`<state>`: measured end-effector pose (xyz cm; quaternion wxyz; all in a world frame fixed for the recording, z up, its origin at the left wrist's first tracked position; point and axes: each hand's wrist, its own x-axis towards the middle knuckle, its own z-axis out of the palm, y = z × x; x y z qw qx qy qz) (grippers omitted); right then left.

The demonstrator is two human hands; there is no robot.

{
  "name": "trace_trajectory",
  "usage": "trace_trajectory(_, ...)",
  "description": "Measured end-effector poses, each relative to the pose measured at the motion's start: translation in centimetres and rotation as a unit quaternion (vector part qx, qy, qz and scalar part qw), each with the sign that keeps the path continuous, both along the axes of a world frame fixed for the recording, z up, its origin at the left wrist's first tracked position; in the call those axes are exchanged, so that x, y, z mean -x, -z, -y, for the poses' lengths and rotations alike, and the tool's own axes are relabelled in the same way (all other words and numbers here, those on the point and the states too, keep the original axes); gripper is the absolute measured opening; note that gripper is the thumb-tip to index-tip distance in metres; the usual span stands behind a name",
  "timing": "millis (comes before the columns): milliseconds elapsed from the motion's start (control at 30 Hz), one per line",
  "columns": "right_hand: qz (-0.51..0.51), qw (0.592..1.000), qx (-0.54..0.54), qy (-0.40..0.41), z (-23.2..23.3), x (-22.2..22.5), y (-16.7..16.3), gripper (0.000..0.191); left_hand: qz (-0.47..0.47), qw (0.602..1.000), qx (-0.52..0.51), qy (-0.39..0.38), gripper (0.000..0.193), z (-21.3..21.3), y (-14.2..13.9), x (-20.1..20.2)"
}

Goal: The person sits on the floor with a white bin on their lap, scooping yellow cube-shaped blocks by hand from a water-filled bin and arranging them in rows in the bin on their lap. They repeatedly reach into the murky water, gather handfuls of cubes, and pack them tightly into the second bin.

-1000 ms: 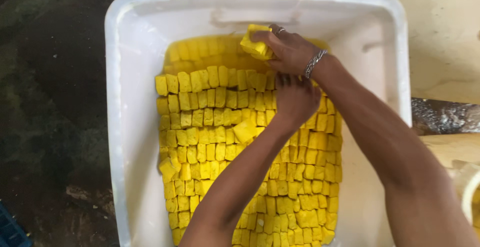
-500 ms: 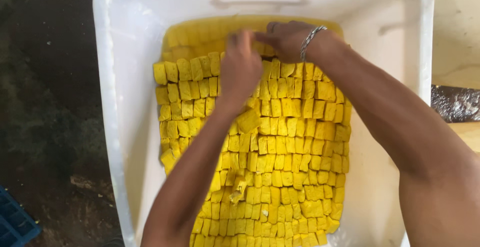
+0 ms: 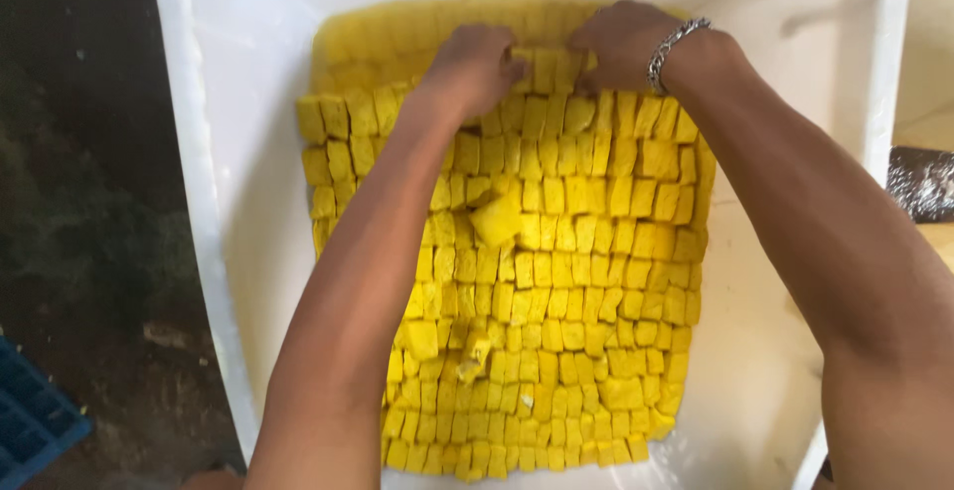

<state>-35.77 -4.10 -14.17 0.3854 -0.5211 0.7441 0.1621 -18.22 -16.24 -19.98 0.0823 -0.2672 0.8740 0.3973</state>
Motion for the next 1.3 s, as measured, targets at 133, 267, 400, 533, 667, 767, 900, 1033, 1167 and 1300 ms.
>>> trace_trajectory(133, -0.039, 0.954, 0.289, -0.072, -1.4, -1.8, 0.1, 0.048, -0.178, 0.973, 0.148, 0.006, 0.029, 0.1, -0.4, -1.3)
trace_trajectory(267, 0.145, 0.908, 0.372, -0.129, -5.0, -8.8, 1.1, 0.045, -0.168, 0.976, 0.141, -0.018, 0.024, 1.2, -4.0, -6.6)
trace_trajectory(400, 0.102, 0.873, 0.394, -0.268, -7.5, -14.6, 2.5, 0.041, 0.074, 0.992, 0.104, -0.012, 0.021, -0.7, -7.5, -15.4)
trace_trajectory(533, 0.054, 0.922, 0.365, -0.114, -11.0, -17.7, 2.0, 0.045, 0.222, 0.947, 0.209, 0.104, 0.028, -8.2, -7.6, -24.2)
trace_trajectory(667, 0.183, 0.931, 0.270, 0.165, -14.0, -25.2, 1.0, 0.032, 0.181, 0.907, 0.369, 0.095, 0.048, -11.8, -5.5, -28.2)
trace_trajectory(767, 0.172, 0.922, 0.247, 0.244, -15.2, -30.2, 0.6, 0.030, 0.216, 0.907, 0.343, 0.114, 0.038, -12.9, -4.1, -29.2)
trace_trajectory(900, 0.082, 0.935, 0.274, 0.211, -14.9, -36.3, 0.5, 0.039, 0.197, 0.909, 0.356, 0.090, 0.029, -13.3, -3.7, -29.3)
trace_trajectory(1033, 0.071, 0.926, 0.280, 0.244, -14.7, -39.1, 0.4, 0.049, 0.160, 0.918, 0.355, 0.073, 0.022, -13.1, -4.6, -29.1)
trace_trajectory(1167, 0.066, 0.911, 0.336, 0.229, -14.6, -38.9, 0.8, 0.046, 0.123, 0.931, 0.342, 0.021, 0.018, -13.1, -5.3, -29.0)
trace_trajectory(1300, 0.068, 0.881, 0.367, 0.290, -15.1, -38.2, 1.4, 0.044, 0.122, 0.926, 0.357, -0.023, 0.024, -13.5, -4.8, -29.1)
